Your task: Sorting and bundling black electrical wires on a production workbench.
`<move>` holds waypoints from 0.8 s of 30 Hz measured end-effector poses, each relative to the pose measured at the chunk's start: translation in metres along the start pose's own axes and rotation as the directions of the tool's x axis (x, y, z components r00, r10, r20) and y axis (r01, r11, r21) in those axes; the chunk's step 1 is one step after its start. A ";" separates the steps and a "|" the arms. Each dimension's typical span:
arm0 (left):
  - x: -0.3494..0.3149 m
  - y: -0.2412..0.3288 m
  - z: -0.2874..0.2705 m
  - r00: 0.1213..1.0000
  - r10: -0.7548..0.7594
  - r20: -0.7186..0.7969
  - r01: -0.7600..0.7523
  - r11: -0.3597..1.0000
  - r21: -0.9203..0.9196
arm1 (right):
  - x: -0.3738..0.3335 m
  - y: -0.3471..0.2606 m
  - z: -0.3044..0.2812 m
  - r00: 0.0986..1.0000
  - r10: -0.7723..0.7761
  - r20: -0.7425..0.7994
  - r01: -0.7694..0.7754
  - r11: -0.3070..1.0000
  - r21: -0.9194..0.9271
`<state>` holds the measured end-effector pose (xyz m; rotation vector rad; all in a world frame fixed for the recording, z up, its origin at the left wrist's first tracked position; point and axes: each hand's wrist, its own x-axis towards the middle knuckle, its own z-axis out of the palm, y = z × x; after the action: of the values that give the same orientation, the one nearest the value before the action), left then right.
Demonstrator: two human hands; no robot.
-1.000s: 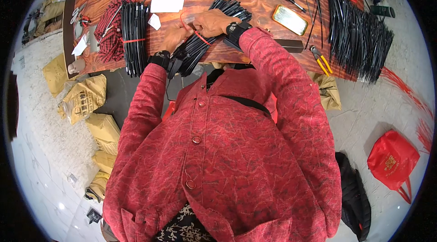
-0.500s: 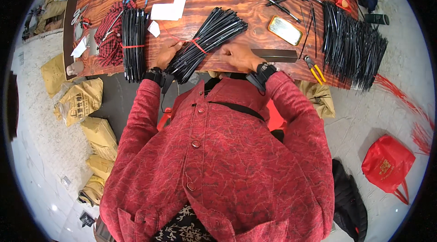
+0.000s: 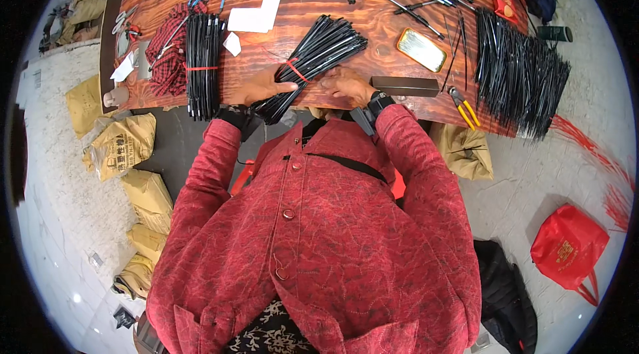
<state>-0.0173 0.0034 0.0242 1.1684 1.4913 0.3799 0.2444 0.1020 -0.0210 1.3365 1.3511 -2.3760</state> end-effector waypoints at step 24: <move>-0.033 0.010 0.014 0.926 -0.058 -0.374 0.042 0.998 -0.050 | -0.008 -0.027 0.019 0.980 -0.126 0.155 0.107 0.986 0.125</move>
<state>-0.0052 -0.0244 0.0462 1.0614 1.8316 0.6234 0.2240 0.1019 0.0069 1.0874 1.2980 -2.6134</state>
